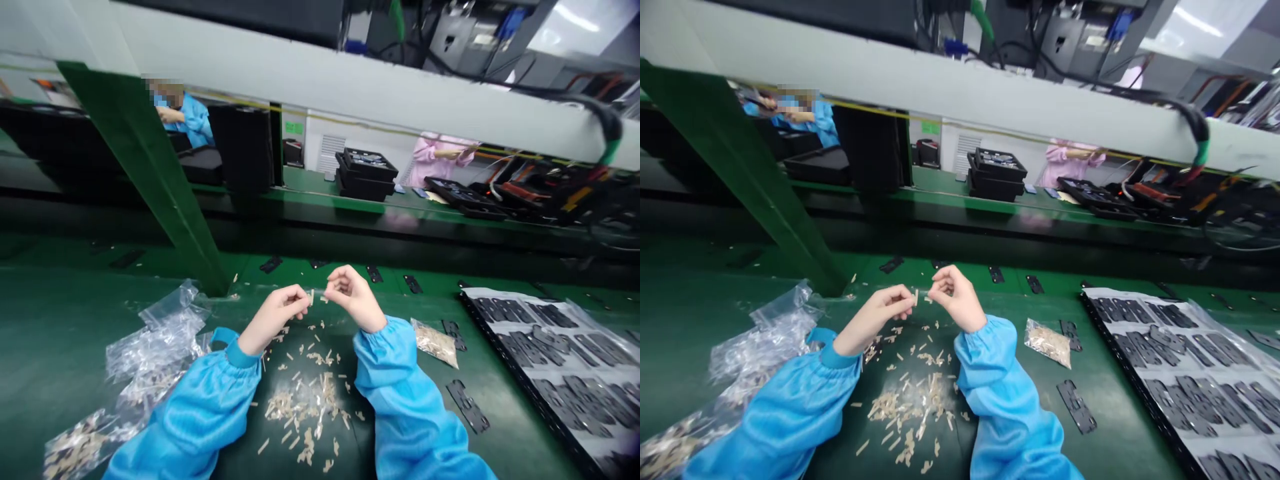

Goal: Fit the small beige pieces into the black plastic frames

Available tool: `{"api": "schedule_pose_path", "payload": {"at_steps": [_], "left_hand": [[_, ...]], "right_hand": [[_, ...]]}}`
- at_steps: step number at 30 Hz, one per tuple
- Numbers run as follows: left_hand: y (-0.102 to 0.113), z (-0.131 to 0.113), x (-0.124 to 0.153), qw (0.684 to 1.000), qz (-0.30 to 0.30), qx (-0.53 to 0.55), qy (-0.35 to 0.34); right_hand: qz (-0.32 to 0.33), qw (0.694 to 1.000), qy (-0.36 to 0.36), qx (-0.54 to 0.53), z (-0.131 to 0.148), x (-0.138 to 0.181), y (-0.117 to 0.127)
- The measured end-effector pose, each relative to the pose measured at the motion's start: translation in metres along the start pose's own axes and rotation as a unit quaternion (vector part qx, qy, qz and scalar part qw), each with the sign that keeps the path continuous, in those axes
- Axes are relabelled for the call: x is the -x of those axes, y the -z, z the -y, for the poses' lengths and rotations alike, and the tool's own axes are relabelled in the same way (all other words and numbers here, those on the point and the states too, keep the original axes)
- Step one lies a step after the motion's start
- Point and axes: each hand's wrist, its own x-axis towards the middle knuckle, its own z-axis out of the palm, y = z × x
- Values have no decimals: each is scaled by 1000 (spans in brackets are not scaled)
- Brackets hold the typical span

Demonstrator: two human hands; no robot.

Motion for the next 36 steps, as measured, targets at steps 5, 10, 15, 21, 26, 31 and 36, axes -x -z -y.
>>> {"api": "schedule_pose_path", "payload": {"at_steps": [5, 10, 15, 21, 26, 31, 36], "left_hand": [[-7, -16, -1, 1000, -9, 5, -19], [-9, -22, 4, 999, 29, 32, -16], [-5, -22, 5, 998, 44, 44, -4], [-7, -24, 7, 996, 48, 73, -4], [-10, -20, 6, 994, -19, 107, -7], [-11, -19, 9, 995, -81, 50, -33], [-13, -25, 14, 980, -135, -114, -92]], "right_hand": [[-21, 998, 46, 40, 12, 9, -1], [-62, 978, 120, 161, 16, 13, -9], [-67, 968, 141, 194, 17, 18, -12], [-90, 941, 194, 264, 19, 22, -15], [-131, 867, 273, 396, 17, 24, -21], [-159, 774, 318, 524, 17, 26, -27], [-136, 773, 310, 537, 16, 26, -28]]}}
